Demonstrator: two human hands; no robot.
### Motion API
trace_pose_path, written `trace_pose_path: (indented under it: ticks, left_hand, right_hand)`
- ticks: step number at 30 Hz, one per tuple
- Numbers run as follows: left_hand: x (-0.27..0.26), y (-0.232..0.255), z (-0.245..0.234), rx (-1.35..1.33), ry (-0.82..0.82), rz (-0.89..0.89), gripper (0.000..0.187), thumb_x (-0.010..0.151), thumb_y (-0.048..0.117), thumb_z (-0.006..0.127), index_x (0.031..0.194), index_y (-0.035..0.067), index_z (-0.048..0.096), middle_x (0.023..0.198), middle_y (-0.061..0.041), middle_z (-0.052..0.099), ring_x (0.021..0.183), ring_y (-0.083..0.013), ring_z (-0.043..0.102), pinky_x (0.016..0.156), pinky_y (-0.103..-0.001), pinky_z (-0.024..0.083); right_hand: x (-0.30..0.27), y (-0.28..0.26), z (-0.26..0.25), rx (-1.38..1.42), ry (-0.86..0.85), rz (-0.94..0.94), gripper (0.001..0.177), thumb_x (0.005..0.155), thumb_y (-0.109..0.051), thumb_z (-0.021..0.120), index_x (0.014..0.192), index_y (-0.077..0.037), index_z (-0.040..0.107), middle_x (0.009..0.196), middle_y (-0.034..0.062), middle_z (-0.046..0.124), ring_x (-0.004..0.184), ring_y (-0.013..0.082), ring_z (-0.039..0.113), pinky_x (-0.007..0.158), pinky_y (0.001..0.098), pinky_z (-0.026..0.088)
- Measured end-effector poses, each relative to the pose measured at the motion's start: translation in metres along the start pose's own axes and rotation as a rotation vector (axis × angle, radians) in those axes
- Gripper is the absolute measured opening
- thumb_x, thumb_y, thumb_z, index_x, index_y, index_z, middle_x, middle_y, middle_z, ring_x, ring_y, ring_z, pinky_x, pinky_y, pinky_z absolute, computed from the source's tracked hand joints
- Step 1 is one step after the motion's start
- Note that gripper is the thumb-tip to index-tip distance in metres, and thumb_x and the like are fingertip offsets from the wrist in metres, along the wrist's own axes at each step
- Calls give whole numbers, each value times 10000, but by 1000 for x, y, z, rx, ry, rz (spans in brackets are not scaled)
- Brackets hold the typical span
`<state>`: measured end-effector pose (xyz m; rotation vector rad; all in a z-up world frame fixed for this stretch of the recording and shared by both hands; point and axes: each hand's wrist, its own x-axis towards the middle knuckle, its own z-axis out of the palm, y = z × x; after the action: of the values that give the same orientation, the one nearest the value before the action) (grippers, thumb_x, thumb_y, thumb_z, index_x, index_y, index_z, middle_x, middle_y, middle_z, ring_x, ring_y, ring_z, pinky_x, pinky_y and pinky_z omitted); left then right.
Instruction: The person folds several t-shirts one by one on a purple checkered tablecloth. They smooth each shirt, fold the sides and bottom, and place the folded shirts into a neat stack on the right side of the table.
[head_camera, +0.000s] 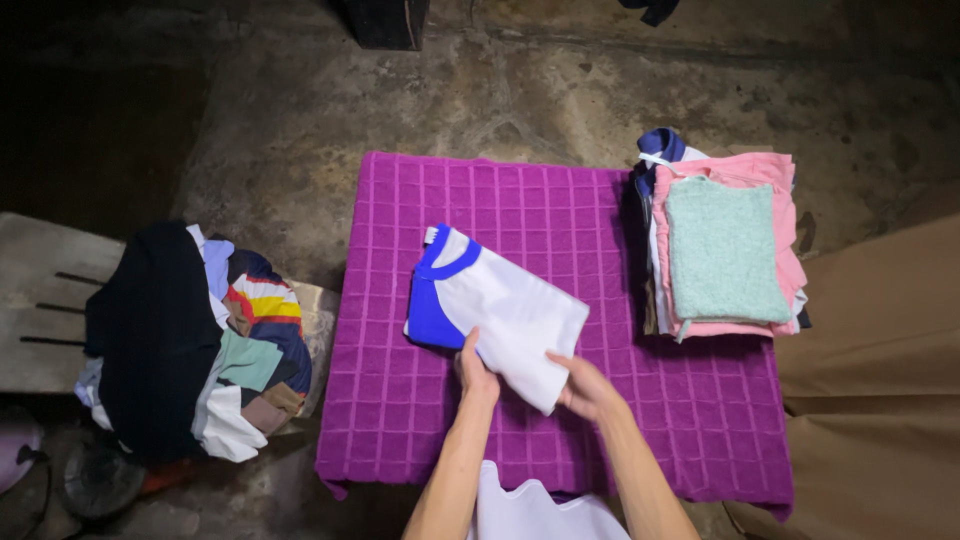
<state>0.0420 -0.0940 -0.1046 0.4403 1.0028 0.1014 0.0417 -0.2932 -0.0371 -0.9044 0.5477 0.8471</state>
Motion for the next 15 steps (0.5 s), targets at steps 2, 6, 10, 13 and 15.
trace_pose_path:
  ticks: [2, 6, 10, 13, 15]
  left_hand:
    - [-12, 8, -15, 99, 212, 25, 581, 832, 184, 734, 1362, 121, 502, 1270, -117, 630, 1114, -296, 639, 905, -481, 546]
    - [-23, 46, -70, 493, 37, 352, 471, 867, 222, 752, 1222, -64, 637, 1149, -174, 718, 1009, -291, 677, 848, -392, 552]
    - [-22, 105, -119, 739, -72, 280, 441, 839, 237, 754, 1190, -13, 660, 1080, -144, 746, 953, -250, 705, 827, -367, 552]
    - [-11, 132, -121, 883, 15, 180, 460, 837, 252, 753, 1226, 60, 600, 1076, -106, 713, 954, -220, 691, 813, -400, 550]
    - [0, 142, -115, 889, -19, 279, 445, 857, 278, 756, 1210, 43, 617, 1064, -106, 716, 941, -213, 685, 809, -398, 550]
  right_hand:
    - [-20, 17, 8, -105, -74, 76, 527, 917, -232, 646, 1352, 39, 520, 1186, 213, 729, 982, 320, 767, 769, 441, 640]
    - [-50, 54, 15, -544, -222, 341, 447, 979, -334, 658, 1234, 32, 617, 937, 172, 751, 846, 277, 742, 739, 414, 635]
    - [-49, 60, 13, -1146, -304, 193, 313, 954, -308, 663, 1038, -14, 734, 865, 61, 766, 803, 171, 723, 758, 331, 594]
    - [-25, 38, 23, -1121, -54, -88, 273, 895, -256, 608, 928, -22, 745, 766, 127, 767, 720, 233, 731, 694, 376, 590]
    - [-5, 20, 38, -1323, 332, -363, 324, 895, -326, 608, 925, -34, 743, 844, 117, 759, 756, 267, 730, 712, 432, 548]
